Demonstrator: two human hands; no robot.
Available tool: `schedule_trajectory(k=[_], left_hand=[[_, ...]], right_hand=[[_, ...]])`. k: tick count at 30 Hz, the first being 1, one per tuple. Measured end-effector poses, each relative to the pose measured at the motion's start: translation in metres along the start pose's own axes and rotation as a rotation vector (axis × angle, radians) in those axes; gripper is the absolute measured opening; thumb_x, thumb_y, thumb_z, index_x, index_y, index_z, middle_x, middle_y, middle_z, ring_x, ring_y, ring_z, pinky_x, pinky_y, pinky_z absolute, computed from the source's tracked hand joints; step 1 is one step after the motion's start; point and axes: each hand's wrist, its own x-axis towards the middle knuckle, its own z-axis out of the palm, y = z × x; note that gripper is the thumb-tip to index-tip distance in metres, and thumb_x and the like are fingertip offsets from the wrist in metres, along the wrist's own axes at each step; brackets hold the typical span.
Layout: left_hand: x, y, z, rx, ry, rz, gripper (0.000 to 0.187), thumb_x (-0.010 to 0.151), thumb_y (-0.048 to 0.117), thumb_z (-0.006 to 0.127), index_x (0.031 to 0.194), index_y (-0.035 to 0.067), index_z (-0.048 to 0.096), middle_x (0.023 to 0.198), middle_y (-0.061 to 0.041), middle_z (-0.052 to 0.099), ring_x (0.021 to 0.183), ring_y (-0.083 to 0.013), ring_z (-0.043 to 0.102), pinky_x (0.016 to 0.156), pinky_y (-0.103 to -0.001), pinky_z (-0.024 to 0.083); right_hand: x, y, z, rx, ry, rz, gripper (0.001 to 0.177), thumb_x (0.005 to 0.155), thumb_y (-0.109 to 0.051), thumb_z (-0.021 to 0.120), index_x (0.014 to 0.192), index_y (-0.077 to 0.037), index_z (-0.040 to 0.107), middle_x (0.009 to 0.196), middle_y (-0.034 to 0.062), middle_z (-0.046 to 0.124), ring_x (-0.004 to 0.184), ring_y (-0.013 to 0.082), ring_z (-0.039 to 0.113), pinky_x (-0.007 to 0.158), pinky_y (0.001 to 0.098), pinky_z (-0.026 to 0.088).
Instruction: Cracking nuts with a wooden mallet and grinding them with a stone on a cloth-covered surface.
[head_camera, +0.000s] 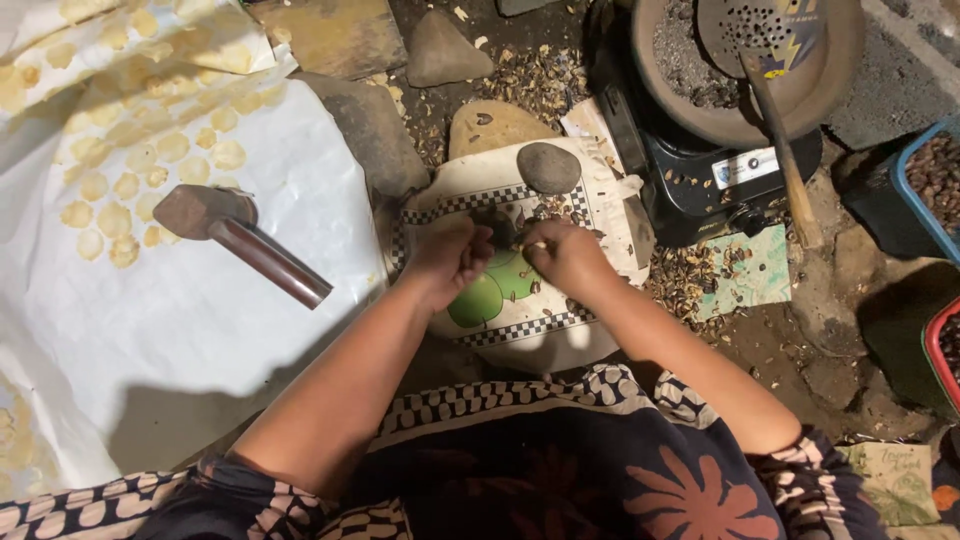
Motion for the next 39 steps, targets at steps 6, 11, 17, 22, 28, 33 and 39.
schedule_trajectory(k=[6, 11, 17, 22, 28, 33, 39], left_hand=[[-0.014, -0.003, 0.011, 0.353, -0.067, 0.127, 0.057, 0.106, 0.045, 0.051, 0.066, 0.01, 0.068, 0.05, -0.005, 0.05, 0.045, -0.0123, 0.047, 0.04, -0.02, 0.037], [-0.009, -0.023, 0.005, 0.178, -0.348, 0.185, 0.025, 0.103, 0.023, 0.052, 0.09, 0.006, 0.065, 0.065, -0.008, 0.055, 0.059, -0.0116, 0.05, 0.052, -0.02, 0.041], [-0.023, -0.012, 0.022, -0.079, -0.392, 0.134, 0.015, 0.105, 0.024, 0.046, 0.103, 0.013, 0.055, 0.058, -0.005, 0.048, 0.046, -0.0114, 0.042, 0.038, -0.02, 0.033], [0.031, -0.049, 0.058, 0.841, -0.646, 1.064, 0.031, 0.096, -0.003, 0.065, 0.065, -0.006, 0.068, 0.056, -0.006, 0.07, 0.039, -0.0109, 0.065, 0.033, -0.016, 0.055], [-0.033, -0.053, 0.086, 0.621, -0.134, 1.096, 0.032, 0.109, 0.023, 0.053, 0.08, 0.014, 0.063, 0.101, -0.008, 0.071, 0.102, -0.0294, 0.068, 0.095, -0.037, 0.053], [-0.067, 0.007, 0.069, 1.346, 0.503, 1.35, 0.085, 0.088, 0.017, 0.078, 0.162, 0.029, 0.036, 0.164, -0.03, 0.029, 0.147, -0.053, 0.041, 0.11, -0.068, 0.043], [-0.057, 0.007, 0.105, -0.659, -0.252, -0.122, 0.035, 0.096, 0.049, 0.051, 0.077, 0.02, 0.056, 0.061, 0.009, 0.022, 0.05, -0.011, 0.039, 0.042, -0.02, 0.032]], right_hand=[[0.017, 0.028, 0.031, -0.325, 0.06, -0.202, 0.012, 0.093, -0.017, 0.063, 0.099, -0.009, 0.069, 0.086, 0.0168, 0.067, 0.079, 0.0412, 0.073, 0.066, 0.0517, 0.061], [0.016, 0.026, 0.019, -0.112, -0.065, -0.029, 0.009, 0.09, -0.01, 0.068, 0.098, -0.005, 0.068, 0.082, 0.0175, 0.068, 0.07, 0.0354, 0.073, 0.057, 0.0423, 0.061], [-0.005, 0.012, -0.008, 0.729, -0.242, 0.364, 0.016, 0.096, -0.005, 0.051, 0.105, 0.003, 0.061, 0.08, 0.0104, 0.062, 0.064, 0.0123, 0.06, 0.051, 0.0192, 0.052], [-0.022, -0.003, 0.007, 1.077, -0.364, 0.504, 0.041, 0.108, -0.039, 0.046, 0.11, -0.002, 0.064, 0.081, 0.0116, 0.067, 0.066, 0.0206, 0.071, 0.05, 0.0315, 0.063], [-0.021, 0.034, 0.017, 1.111, -0.242, 0.487, 0.03, 0.105, -0.027, 0.049, 0.106, -0.002, 0.065, 0.077, 0.0092, 0.054, 0.053, 0.0115, 0.046, 0.036, 0.0209, 0.037], [-0.022, -0.001, -0.017, 1.206, 0.16, 0.348, 0.015, 0.101, -0.012, 0.052, 0.09, -0.003, 0.059, 0.078, 0.0077, 0.044, 0.057, 0.0087, 0.035, 0.04, 0.0176, 0.027], [-0.041, -0.041, -0.005, 0.917, 0.196, -0.428, 0.036, 0.109, -0.023, 0.044, 0.078, -0.004, 0.046, 0.096, 0.0231, 0.057, 0.096, 0.0283, 0.051, 0.084, 0.0337, 0.037]])
